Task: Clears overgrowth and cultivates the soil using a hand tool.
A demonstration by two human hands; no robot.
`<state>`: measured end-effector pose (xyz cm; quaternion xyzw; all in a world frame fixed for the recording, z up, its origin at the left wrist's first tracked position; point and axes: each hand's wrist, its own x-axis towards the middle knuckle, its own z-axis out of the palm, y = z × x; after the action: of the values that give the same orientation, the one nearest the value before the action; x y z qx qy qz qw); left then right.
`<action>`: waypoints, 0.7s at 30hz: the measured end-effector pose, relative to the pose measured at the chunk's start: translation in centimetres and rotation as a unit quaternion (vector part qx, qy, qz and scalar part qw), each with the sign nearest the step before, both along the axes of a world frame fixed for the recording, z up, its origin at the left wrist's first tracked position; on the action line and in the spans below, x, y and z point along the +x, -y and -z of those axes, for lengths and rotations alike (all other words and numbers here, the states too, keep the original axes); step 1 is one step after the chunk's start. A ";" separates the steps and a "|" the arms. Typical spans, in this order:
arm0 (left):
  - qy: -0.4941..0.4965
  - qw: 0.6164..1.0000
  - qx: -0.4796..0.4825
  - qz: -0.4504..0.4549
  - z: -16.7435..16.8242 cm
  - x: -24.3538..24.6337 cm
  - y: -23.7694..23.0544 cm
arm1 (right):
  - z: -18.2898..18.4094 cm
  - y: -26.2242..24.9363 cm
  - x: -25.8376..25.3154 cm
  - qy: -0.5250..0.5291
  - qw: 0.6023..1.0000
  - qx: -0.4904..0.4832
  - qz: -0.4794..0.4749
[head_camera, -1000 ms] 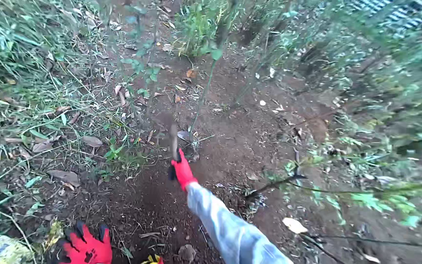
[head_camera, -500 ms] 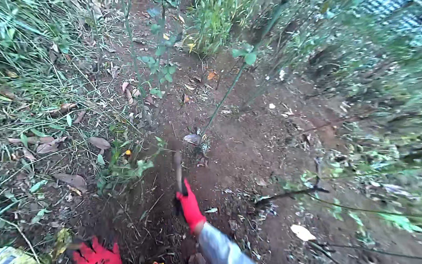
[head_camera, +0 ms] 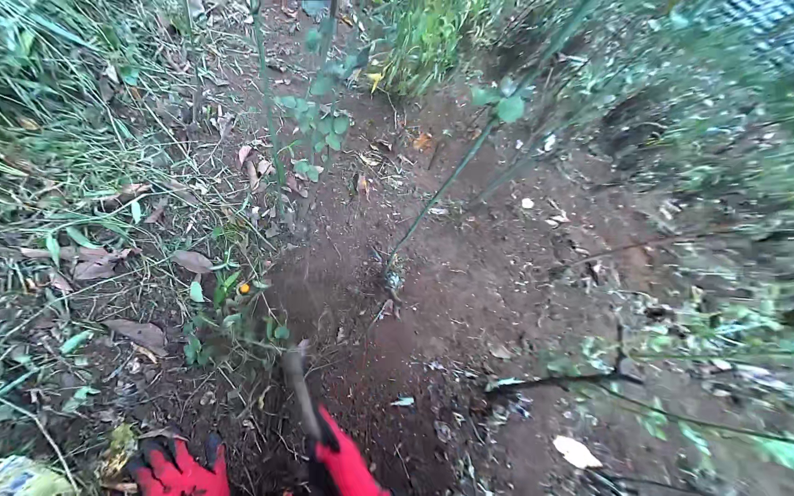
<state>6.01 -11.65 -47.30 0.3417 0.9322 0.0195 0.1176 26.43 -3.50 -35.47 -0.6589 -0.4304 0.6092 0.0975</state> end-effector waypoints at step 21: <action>0.025 0.999 -0.012 -0.029 -0.6 0.2 -0.4 | 2.7 -6.2 -7.8 0.034 0.986 0.005 -0.160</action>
<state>6.25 -11.26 -46.72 0.3120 0.9389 0.0202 0.1440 18.64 2.66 -38.16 -0.6011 -0.5364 0.5923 -0.0130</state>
